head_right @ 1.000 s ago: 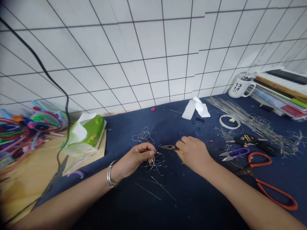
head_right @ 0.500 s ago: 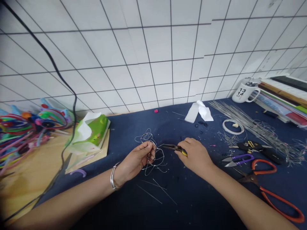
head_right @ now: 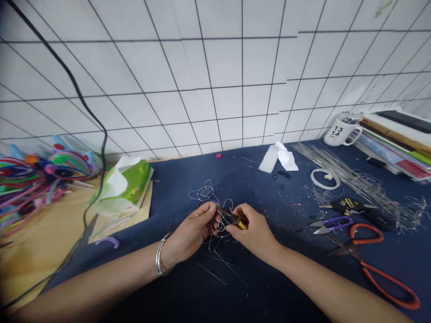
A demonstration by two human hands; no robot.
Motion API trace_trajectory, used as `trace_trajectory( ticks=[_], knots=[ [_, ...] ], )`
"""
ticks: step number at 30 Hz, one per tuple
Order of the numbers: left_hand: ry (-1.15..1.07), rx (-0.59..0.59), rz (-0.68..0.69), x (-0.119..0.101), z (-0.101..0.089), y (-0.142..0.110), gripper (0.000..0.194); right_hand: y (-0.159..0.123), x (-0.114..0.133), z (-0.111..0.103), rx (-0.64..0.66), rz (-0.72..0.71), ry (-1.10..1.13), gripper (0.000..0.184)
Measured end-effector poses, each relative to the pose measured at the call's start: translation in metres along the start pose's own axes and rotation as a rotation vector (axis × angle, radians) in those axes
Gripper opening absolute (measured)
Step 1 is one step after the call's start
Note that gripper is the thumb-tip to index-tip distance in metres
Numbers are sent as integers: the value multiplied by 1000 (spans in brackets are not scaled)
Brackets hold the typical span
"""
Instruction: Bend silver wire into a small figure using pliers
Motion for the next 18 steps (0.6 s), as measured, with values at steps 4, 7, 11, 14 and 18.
trace_trajectory(
  ticks=[4, 7, 11, 14, 18],
  knots=[
    [9, 18, -6, 0, 0, 0, 18, -1, 0, -3, -26, 0, 30, 28],
    [13, 33, -4, 0, 0, 0, 18, -1, -1, -3, -39, 2, 56, 35],
    [21, 46, 1, 1, 2, 0, 18, -1, -2, -2, -48, 6, 48, 43],
    [41, 40, 5, 1, 3, 0, 19, -1, -1, -2, -47, 1, 53, 47],
    [96, 68, 11, 0, 5, -2, 15, -1, 0, -3, -32, 11, 64, 47]
  ],
)
Point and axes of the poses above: each hand's wrist, its own y-axis towards the middle knuckle, its own z-axis out of the palm, x = y × z, the point moved 5 cm from there along y, towards the middle knuckle, and after that the axes turned 4 degrees about -x, right-handed, at the moved point
